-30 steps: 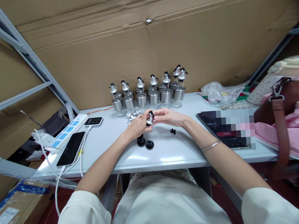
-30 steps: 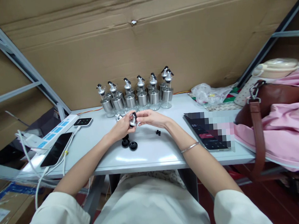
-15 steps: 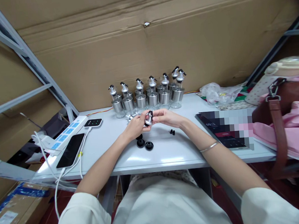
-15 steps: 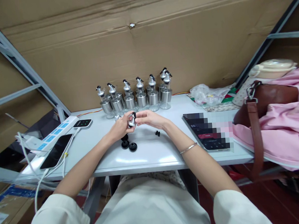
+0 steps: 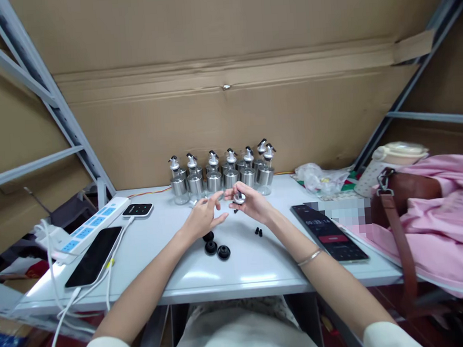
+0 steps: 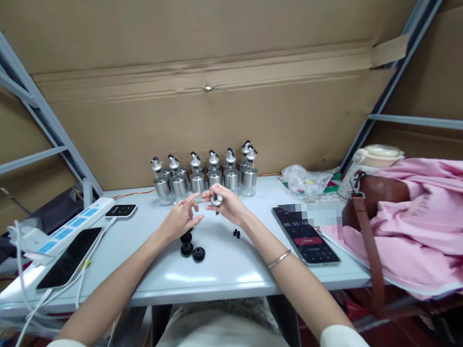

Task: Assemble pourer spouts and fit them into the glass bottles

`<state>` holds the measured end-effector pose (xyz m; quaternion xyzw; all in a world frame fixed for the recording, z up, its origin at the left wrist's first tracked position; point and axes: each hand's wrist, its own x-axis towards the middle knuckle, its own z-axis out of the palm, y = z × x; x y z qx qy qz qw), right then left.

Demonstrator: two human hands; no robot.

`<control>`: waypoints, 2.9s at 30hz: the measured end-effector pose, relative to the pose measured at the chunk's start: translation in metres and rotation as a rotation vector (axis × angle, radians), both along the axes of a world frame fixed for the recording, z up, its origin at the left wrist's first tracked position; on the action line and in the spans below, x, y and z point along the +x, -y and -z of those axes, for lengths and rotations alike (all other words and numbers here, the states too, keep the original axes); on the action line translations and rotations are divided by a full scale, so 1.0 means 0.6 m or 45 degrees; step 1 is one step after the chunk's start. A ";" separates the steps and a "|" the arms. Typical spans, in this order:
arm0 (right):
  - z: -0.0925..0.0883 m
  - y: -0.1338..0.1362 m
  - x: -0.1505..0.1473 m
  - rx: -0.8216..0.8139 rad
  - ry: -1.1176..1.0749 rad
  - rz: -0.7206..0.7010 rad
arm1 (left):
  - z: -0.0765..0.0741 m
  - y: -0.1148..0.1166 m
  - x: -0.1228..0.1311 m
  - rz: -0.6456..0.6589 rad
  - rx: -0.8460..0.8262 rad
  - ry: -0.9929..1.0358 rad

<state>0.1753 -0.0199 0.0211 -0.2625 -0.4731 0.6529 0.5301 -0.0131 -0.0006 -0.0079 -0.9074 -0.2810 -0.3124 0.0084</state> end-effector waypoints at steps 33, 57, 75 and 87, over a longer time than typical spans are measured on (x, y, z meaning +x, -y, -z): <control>-0.213 -0.292 0.122 0.333 2.313 0.522 | -0.010 0.002 0.001 0.017 -0.020 -0.130; -0.103 0.069 0.010 1.154 1.402 1.049 | -0.007 0.014 0.003 0.041 0.049 0.215; -0.105 0.055 -0.006 0.709 0.961 0.846 | 0.007 0.019 0.022 0.126 -0.170 -0.008; -0.118 0.011 -0.038 0.392 0.302 0.261 | 0.011 0.017 0.024 0.146 -0.185 0.019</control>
